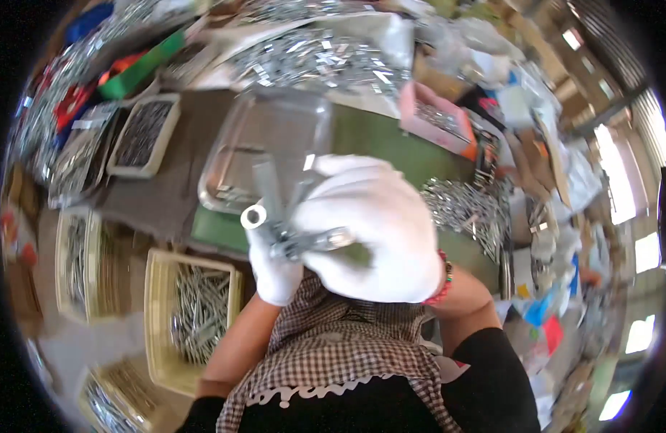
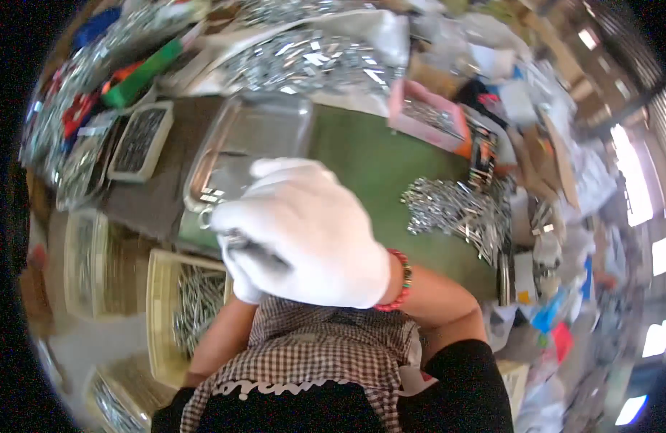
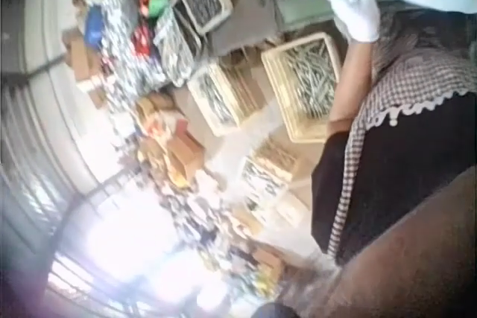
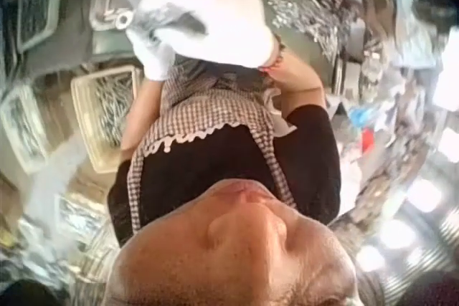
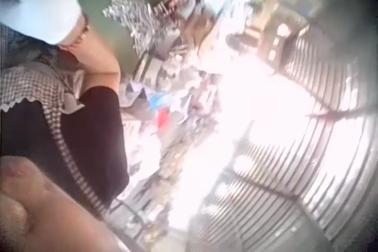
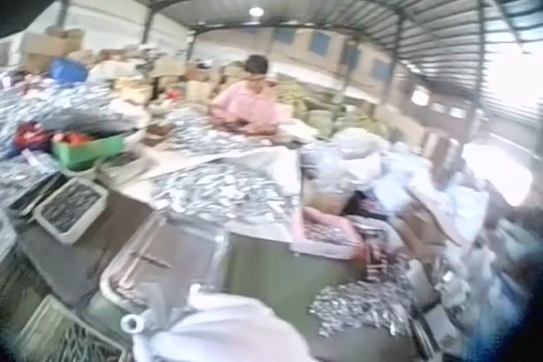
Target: Assembling small metal pins into silver tubes at a factory workbench.
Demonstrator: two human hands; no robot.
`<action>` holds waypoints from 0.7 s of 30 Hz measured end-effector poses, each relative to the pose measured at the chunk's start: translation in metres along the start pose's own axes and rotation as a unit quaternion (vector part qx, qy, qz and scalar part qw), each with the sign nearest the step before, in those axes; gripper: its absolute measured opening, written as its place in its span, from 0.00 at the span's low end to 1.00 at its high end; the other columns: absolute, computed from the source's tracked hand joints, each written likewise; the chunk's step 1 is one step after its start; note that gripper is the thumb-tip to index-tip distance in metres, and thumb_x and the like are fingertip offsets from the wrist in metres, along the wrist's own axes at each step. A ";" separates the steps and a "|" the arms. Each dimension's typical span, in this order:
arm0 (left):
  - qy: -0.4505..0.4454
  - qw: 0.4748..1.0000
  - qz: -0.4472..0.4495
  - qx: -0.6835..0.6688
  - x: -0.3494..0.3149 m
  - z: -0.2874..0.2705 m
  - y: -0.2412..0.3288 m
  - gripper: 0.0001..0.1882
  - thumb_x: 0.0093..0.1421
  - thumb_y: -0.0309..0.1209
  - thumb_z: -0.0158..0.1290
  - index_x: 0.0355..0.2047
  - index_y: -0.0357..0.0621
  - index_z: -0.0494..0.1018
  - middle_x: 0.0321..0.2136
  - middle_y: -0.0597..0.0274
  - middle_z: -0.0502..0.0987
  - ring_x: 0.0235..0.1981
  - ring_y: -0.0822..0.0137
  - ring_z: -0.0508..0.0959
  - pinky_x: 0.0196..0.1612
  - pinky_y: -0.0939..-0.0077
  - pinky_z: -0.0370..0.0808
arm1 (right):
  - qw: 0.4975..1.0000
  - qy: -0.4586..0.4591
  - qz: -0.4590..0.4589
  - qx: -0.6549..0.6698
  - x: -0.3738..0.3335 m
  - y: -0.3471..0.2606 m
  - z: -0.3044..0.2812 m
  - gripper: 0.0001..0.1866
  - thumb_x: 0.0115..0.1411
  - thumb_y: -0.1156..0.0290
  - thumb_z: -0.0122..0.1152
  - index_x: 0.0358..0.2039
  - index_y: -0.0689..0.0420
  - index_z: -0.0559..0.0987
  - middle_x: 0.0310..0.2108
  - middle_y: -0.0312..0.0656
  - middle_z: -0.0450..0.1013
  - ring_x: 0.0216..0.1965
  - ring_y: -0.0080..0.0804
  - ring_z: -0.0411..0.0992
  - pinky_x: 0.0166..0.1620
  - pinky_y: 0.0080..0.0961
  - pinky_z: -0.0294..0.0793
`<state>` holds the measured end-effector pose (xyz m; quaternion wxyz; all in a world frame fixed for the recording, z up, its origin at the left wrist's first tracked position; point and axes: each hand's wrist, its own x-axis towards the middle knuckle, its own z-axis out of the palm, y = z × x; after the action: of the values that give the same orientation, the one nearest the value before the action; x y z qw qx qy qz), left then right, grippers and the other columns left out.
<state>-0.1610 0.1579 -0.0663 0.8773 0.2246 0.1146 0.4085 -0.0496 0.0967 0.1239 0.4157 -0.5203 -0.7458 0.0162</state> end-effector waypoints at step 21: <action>0.001 0.997 -0.011 0.077 0.009 0.009 -0.006 0.33 0.67 0.54 0.33 0.63 0.46 0.56 0.56 0.53 0.66 0.55 0.59 0.69 0.58 0.63 0.67 | 0.991 0.112 -0.071 -0.024 -0.007 0.000 0.011 0.11 0.40 0.75 0.64 0.26 0.53 0.72 0.19 0.36 0.68 0.24 0.39 0.68 0.32 0.32 0.69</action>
<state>-0.1483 0.1589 -0.0618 0.8617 0.2894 0.1492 0.3892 -0.0557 0.0958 0.1121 0.4836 -0.4750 -0.7297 -0.0897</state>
